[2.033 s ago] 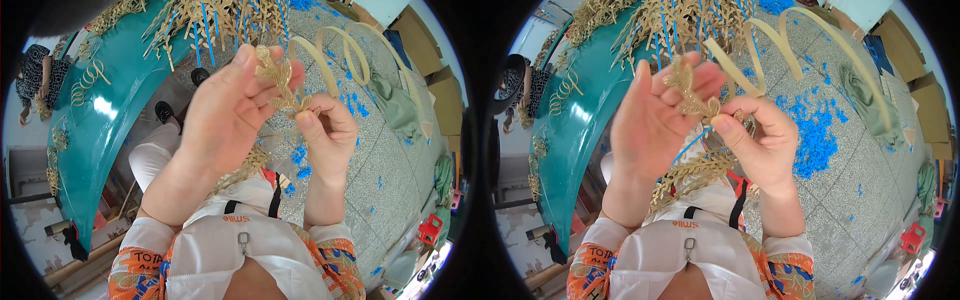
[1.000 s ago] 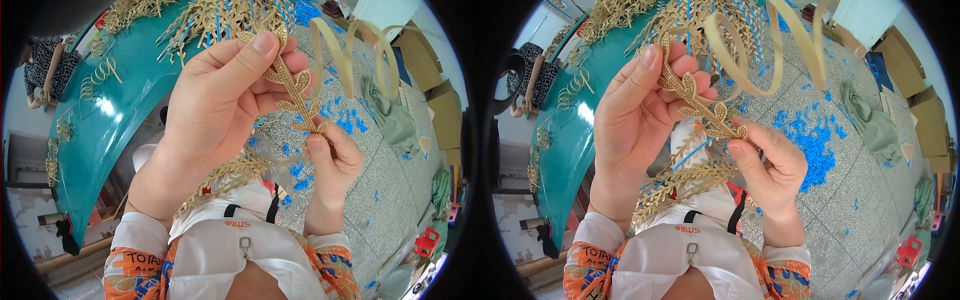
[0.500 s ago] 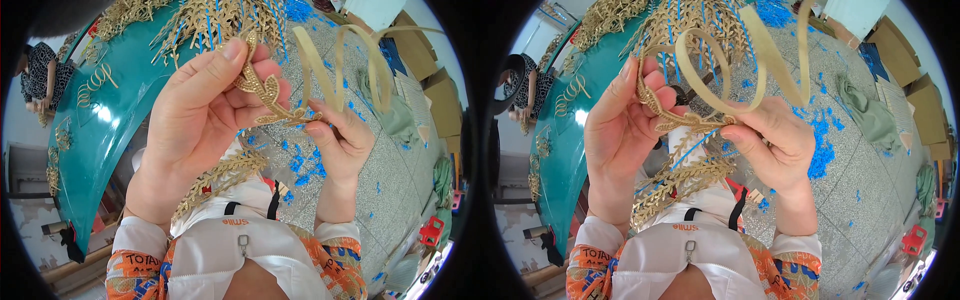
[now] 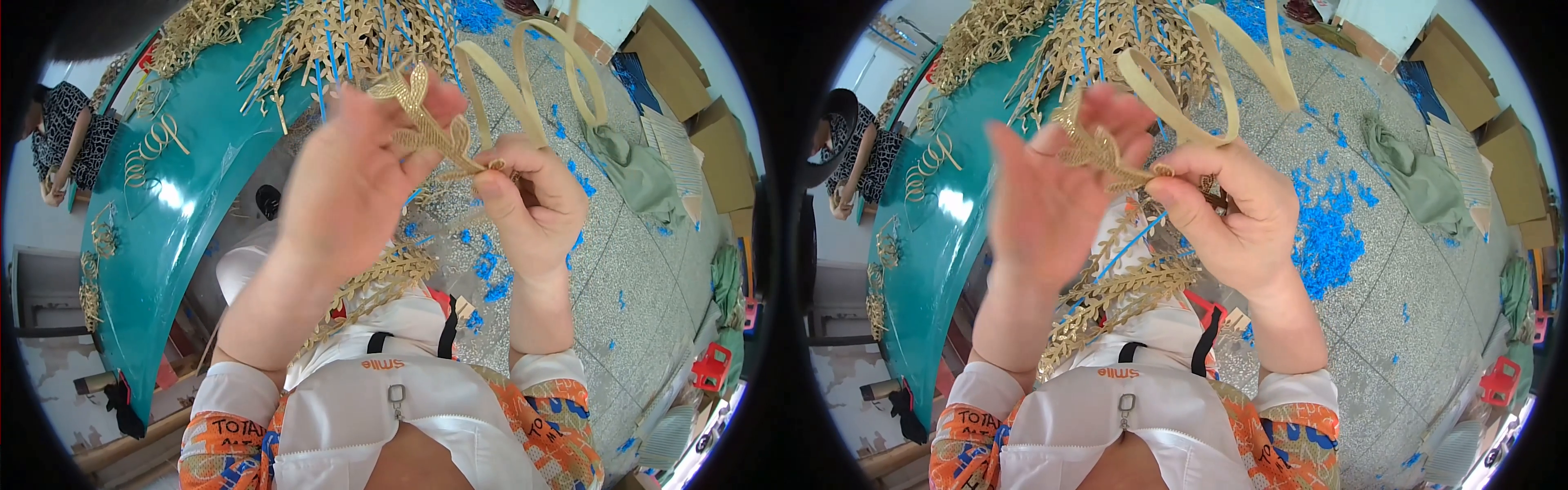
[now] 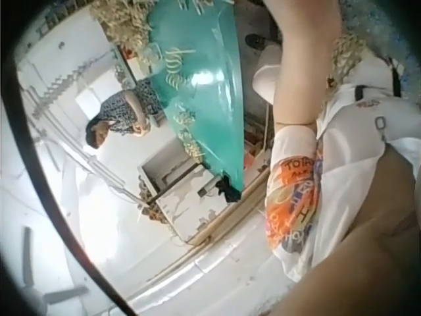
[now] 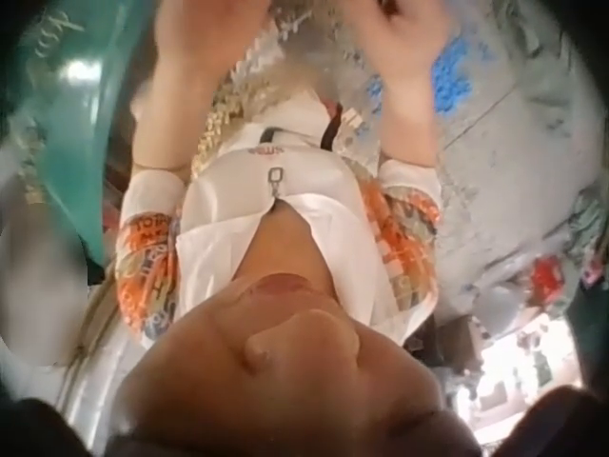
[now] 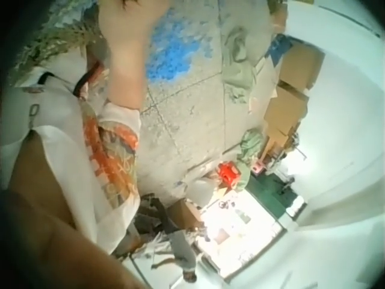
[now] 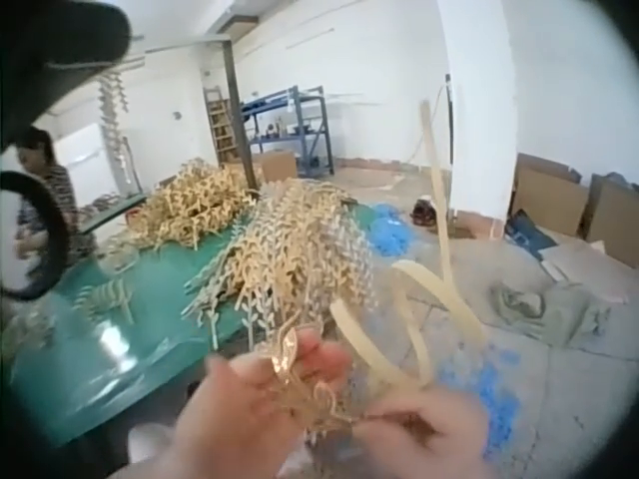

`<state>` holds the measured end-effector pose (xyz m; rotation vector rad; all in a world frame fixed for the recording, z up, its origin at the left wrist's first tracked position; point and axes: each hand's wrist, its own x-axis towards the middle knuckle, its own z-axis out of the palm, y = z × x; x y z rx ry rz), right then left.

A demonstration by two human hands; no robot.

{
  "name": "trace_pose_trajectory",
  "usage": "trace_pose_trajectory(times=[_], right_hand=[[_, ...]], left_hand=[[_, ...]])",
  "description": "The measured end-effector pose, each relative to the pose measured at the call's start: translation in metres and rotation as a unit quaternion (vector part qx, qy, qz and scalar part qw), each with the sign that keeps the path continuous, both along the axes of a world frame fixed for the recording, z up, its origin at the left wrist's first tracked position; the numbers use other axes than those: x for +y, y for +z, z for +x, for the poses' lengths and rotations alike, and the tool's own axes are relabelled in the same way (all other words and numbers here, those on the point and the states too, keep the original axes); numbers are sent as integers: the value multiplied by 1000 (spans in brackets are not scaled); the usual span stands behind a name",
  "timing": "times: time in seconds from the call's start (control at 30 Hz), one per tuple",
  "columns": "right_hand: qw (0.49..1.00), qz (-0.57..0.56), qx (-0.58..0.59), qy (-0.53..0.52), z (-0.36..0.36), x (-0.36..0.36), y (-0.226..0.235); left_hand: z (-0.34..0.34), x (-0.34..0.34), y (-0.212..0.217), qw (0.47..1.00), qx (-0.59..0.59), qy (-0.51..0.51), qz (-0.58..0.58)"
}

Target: Weaving and tying decorative gold straps and blue cord at a manufacturing workbench.

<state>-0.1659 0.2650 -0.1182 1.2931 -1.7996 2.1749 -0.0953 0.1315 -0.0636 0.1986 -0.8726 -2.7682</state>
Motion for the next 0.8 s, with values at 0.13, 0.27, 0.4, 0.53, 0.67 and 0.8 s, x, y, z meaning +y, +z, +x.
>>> trace_pose_trajectory(times=[0.13,0.27,0.4,0.53,0.67,0.8], right_hand=[[995,44,59,-73,5,-4,-1],[986,29,92,-138,18,-13,6],[978,-72,-55,-190,27,-17,-5],[986,54,-139,-73,27,-3,-15],[983,49,59,-170,40,-2,-8],[981,12,46,-189,39,-6,-1]], left_hand=[[4,15,-29,966,25,106,-233],[1,11,-21,974,5,107,-201],[0,14,-17,960,16,113,-255],[0,7,-12,959,49,147,-238],[-5,-7,-11,955,33,148,-255],[-4,-10,-7,968,40,135,-207]])
